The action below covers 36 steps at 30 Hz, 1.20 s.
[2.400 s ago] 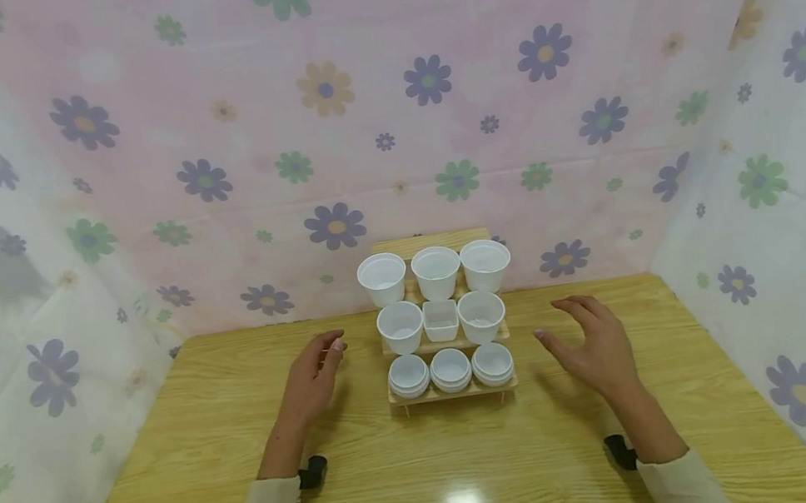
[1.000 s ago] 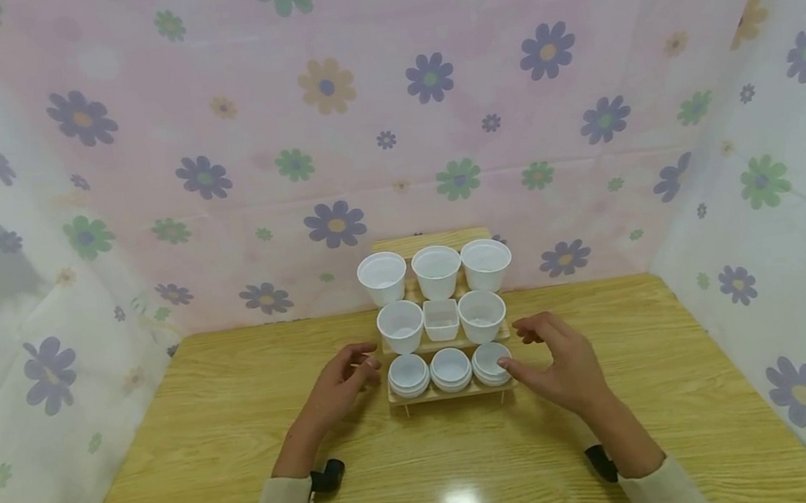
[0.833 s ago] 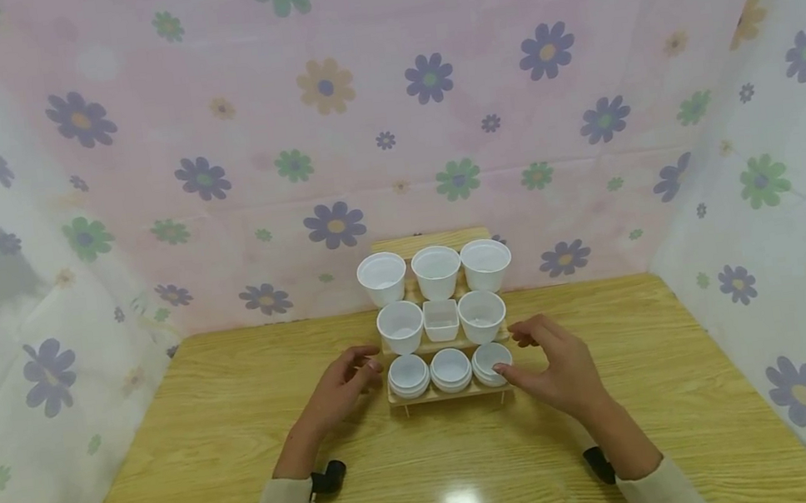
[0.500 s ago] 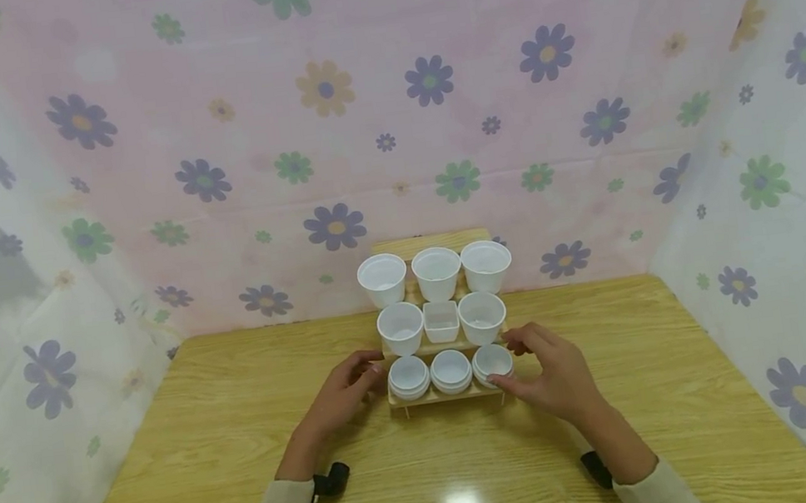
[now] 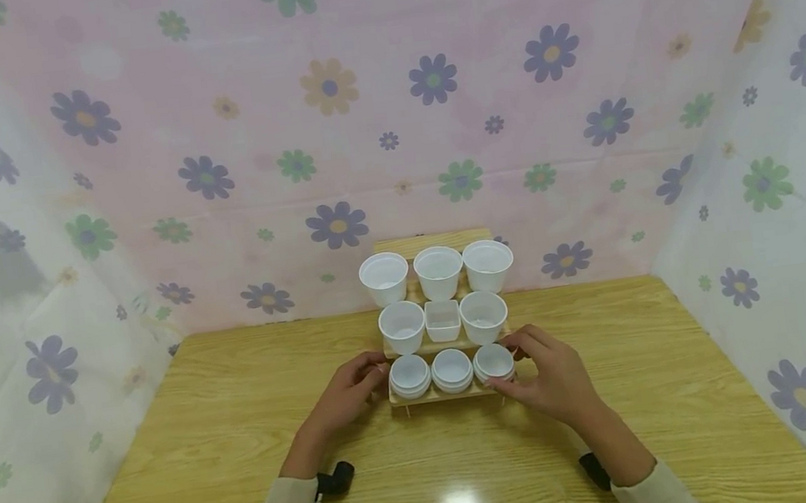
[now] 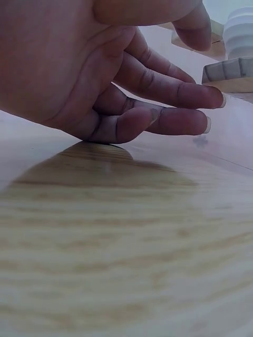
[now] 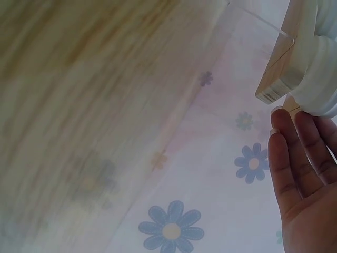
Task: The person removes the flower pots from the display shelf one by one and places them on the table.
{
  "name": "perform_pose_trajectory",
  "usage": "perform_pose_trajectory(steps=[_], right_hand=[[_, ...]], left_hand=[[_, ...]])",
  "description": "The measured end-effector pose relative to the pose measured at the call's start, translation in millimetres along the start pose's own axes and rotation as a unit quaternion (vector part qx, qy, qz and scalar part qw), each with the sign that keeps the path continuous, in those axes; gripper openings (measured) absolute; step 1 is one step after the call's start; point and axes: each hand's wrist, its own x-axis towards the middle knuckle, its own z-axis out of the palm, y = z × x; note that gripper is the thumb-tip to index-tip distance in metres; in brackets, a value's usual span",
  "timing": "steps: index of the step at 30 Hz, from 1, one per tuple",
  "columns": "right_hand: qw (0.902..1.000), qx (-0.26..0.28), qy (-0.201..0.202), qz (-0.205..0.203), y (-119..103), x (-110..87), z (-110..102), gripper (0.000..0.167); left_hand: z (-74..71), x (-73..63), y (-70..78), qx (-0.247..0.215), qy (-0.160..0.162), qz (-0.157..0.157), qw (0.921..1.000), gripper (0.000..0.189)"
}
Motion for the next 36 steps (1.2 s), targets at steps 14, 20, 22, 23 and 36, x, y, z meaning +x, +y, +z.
perform_pose_trajectory(steps=[14, 20, 22, 23, 36], right_hand=[[0.9999, -0.011, -0.008, 0.002, -7, 2.3, -4, 0.054], [0.9996, -0.018, -0.018, 0.008, -9, 3.2, -6, 0.054], [0.9996, -0.018, -0.021, 0.011, -10, 3.5, -7, 0.054], [0.9995, -0.017, -0.023, 0.012, -10, 3.6, -7, 0.054], [0.9966, 0.028, -0.058, 0.052, -16, 5.1, -11, 0.055]], left_hand=[[3.7, 0.7, 0.0, -0.018, -0.024, 0.009, 0.9995, 0.025], [4.2, -0.3, 0.0, -0.023, -0.024, 0.008, 0.9994, 0.025], [4.5, -0.2, -0.7, -0.024, -0.024, 0.007, 0.9994, 0.025], [4.7, 0.0, -1.0, -0.024, -0.024, 0.006, 0.9994, 0.025], [4.3, -0.3, -1.2, -0.021, -0.023, -0.003, 0.9995, 0.025]])
